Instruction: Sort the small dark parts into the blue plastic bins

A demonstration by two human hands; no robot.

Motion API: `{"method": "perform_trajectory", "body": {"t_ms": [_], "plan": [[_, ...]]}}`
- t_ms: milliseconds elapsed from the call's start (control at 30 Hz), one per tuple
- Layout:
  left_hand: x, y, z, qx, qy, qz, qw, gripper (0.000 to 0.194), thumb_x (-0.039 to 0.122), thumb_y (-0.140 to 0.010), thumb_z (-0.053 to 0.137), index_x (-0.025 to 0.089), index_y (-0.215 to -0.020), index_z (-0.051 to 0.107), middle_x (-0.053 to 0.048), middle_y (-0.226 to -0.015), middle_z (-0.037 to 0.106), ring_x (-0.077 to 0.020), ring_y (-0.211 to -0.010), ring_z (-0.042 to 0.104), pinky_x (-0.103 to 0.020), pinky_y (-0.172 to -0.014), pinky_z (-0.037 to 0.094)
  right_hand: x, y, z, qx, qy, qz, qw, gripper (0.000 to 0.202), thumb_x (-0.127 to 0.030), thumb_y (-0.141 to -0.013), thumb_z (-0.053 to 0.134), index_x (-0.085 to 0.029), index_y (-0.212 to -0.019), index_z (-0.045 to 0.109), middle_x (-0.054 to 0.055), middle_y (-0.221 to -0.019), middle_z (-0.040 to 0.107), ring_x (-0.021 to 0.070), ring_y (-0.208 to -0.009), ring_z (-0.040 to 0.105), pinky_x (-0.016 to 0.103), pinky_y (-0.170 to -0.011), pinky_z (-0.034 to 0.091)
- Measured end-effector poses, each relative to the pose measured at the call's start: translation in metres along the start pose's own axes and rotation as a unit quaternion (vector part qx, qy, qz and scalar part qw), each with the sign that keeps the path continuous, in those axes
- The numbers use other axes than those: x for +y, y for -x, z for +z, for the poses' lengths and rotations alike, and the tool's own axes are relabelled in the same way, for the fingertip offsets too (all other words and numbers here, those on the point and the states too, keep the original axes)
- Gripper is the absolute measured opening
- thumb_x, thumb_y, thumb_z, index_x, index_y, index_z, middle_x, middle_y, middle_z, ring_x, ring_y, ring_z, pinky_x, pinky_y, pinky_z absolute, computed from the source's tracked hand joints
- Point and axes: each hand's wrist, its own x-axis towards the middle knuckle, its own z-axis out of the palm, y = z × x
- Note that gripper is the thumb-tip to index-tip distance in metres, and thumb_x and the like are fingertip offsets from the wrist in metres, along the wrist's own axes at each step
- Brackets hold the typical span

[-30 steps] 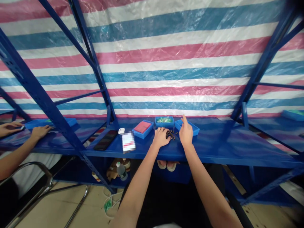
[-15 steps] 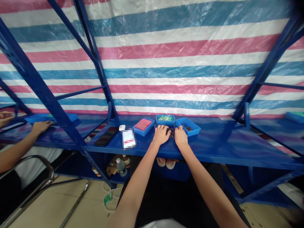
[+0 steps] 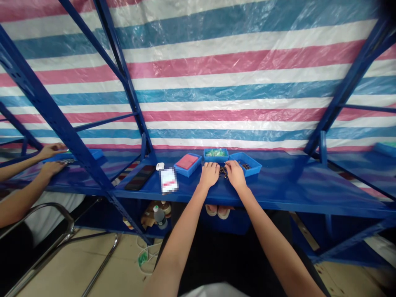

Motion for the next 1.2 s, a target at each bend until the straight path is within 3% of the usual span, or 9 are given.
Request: {"method": "perform_trajectory", "body": {"t_ms": [133,333,433,533,667,733,867,1100,1200], "plan": [[-0.002,-0.002,0.000,0.000,0.003,-0.007,1.000,0.046,0.036,-0.105,0.019,0.023,-0.121,0.060,-0.007,-0.119,0.063,-0.0231,-0.110,0.050,-0.037,-0.095,0.041,0.000,0.001,-0.004,0.033,-0.092,-0.093,0.991,0.029,-0.025,-0.099,0.040,-0.019,-0.112,0.065,0.011,-0.112,0.067,0.0223,-0.107,0.061,0.033,-0.098,0.046],[-0.007,-0.003,0.005,0.015,0.010,0.003,1.000,0.046,0.035,-0.105,0.019,0.022,-0.118,0.062,-0.007,-0.115,0.064,-0.0230,-0.106,0.051,-0.037,-0.095,0.041,0.001,0.001,-0.006,0.025,-0.100,-0.089,0.991,0.030,-0.027,-0.098,0.042,-0.021,-0.113,0.068,0.009,-0.113,0.070,0.0236,-0.107,0.061,0.036,-0.097,0.045],[-0.006,-0.003,0.006,0.016,0.012,0.000,1.000,0.045,0.036,-0.105,0.022,0.022,-0.118,0.062,-0.007,-0.115,0.064,-0.0235,-0.108,0.051,-0.037,-0.096,0.040,0.004,0.002,-0.010,0.070,-0.043,-0.051,0.995,0.030,-0.028,-0.098,0.043,-0.019,-0.112,0.068,0.012,-0.113,0.069,0.0260,-0.107,0.058,0.043,-0.102,0.036],[-0.006,-0.003,0.006,0.012,0.015,-0.004,1.000,0.043,0.037,-0.104,0.024,0.022,-0.117,0.062,-0.007,-0.115,0.064,-0.0234,-0.109,0.050,-0.037,-0.097,0.040,0.009,0.004,-0.016,0.156,0.045,0.048,0.986,0.032,-0.028,-0.098,0.042,-0.018,-0.113,0.068,0.015,-0.113,0.068,0.0310,-0.113,0.050,0.054,-0.105,0.023],[-0.006,-0.003,0.006,0.009,0.018,-0.010,1.000,0.042,0.037,-0.104,0.026,0.022,-0.117,0.063,-0.007,-0.116,0.064,-0.0235,-0.111,0.050,-0.037,-0.098,0.040,0.010,0.005,-0.021,0.213,0.098,0.109,0.966,0.033,-0.029,-0.096,0.044,-0.018,-0.115,0.068,0.016,-0.122,0.064,0.0354,-0.121,0.043,0.057,-0.102,0.022],[-0.007,-0.003,0.007,0.014,0.022,-0.008,1.000,0.040,0.037,-0.104,0.028,0.022,-0.117,0.063,-0.007,-0.116,0.064,-0.0239,-0.110,0.050,-0.037,-0.098,0.040,0.007,0.006,-0.022,0.180,0.090,0.063,0.978,0.034,-0.030,-0.097,0.042,-0.018,-0.113,0.069,0.016,-0.118,0.065,0.0326,-0.116,0.049,0.051,-0.101,0.028],[-0.009,-0.003,0.009,0.017,0.031,-0.005,0.999,0.034,0.035,-0.102,0.036,0.022,-0.116,0.063,-0.006,-0.117,0.064,-0.0243,-0.110,0.050,-0.037,-0.098,0.041,-0.002,0.010,-0.023,0.031,0.052,0.003,0.998,0.034,-0.030,-0.098,0.040,-0.020,-0.114,0.068,0.010,-0.092,0.072,0.0234,-0.088,0.062,0.033,-0.082,0.041],[-0.011,-0.004,0.013,0.030,0.039,-0.011,0.999,0.029,0.033,-0.099,0.043,0.022,-0.115,0.064,-0.007,-0.117,0.064,-0.0244,-0.110,0.051,-0.037,-0.100,0.041,-0.009,0.023,-0.027,-0.098,0.129,0.121,0.979,0.040,-0.056,-0.094,0.049,-0.020,-0.093,0.067,0.009,-0.082,0.071,0.0236,-0.080,0.067,0.028,-0.065,0.040],[-0.011,-0.004,0.013,0.033,0.042,-0.006,0.999,0.029,0.032,-0.099,0.044,0.021,-0.115,0.064,-0.007,-0.116,0.065,-0.0246,-0.110,0.052,-0.037,-0.100,0.042,-0.005,0.029,-0.029,-0.123,0.107,0.124,0.979,0.032,-0.053,-0.091,0.056,-0.022,-0.089,0.065,0.007,-0.086,0.072,0.0224,-0.081,0.067,0.027,-0.063,0.039]]}}
